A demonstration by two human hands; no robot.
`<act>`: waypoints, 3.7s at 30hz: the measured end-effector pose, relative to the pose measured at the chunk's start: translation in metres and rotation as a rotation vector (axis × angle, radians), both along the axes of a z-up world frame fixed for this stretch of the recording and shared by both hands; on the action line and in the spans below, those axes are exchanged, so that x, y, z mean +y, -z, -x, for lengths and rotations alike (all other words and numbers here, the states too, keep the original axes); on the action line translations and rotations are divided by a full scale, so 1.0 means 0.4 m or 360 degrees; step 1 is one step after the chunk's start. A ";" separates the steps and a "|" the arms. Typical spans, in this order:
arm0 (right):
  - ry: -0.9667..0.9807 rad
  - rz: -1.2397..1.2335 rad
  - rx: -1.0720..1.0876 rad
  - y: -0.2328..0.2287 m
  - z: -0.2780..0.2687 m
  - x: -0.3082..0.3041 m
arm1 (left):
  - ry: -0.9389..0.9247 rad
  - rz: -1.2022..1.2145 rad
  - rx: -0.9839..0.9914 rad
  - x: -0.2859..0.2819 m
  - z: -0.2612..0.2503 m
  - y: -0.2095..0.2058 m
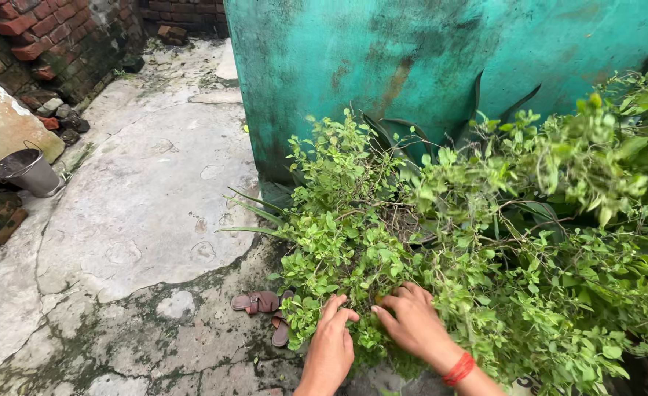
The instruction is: The person picks leaves from a green leafy plant by hand, selecting them one at a time and pulling them off the stems.
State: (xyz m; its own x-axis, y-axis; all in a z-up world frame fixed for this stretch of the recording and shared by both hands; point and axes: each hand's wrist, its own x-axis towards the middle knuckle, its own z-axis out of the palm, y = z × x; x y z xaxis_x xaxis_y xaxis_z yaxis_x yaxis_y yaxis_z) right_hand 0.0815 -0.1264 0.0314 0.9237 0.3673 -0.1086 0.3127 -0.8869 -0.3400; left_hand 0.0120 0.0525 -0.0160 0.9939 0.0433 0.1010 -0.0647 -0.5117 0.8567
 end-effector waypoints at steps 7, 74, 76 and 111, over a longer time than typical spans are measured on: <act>0.0269 0.0091 -0.0085 0.017 0.012 0.102 | -0.0045 0.0063 -0.0046 -0.006 0.010 0.006; -0.0315 -0.0921 -0.0097 -0.022 -0.046 -0.096 | -0.0405 0.0064 -0.0266 -0.004 -0.027 0.028; -0.0239 -0.0896 0.0083 -0.108 -0.006 -0.127 | -0.0411 0.0075 -0.0149 -0.001 -0.017 0.028; -0.0542 -0.0282 -0.0141 -0.099 -0.174 0.116 | 0.0206 0.0024 0.0194 -0.071 0.018 0.151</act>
State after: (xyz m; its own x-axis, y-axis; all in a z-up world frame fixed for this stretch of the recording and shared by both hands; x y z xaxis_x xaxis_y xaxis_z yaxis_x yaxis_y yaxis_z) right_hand 0.1511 -0.0801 0.0709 0.7486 0.6604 0.0589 0.6141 -0.6571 -0.4372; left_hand 0.0049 0.0240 -0.0765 0.9962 -0.0850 -0.0206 -0.0241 -0.4931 0.8697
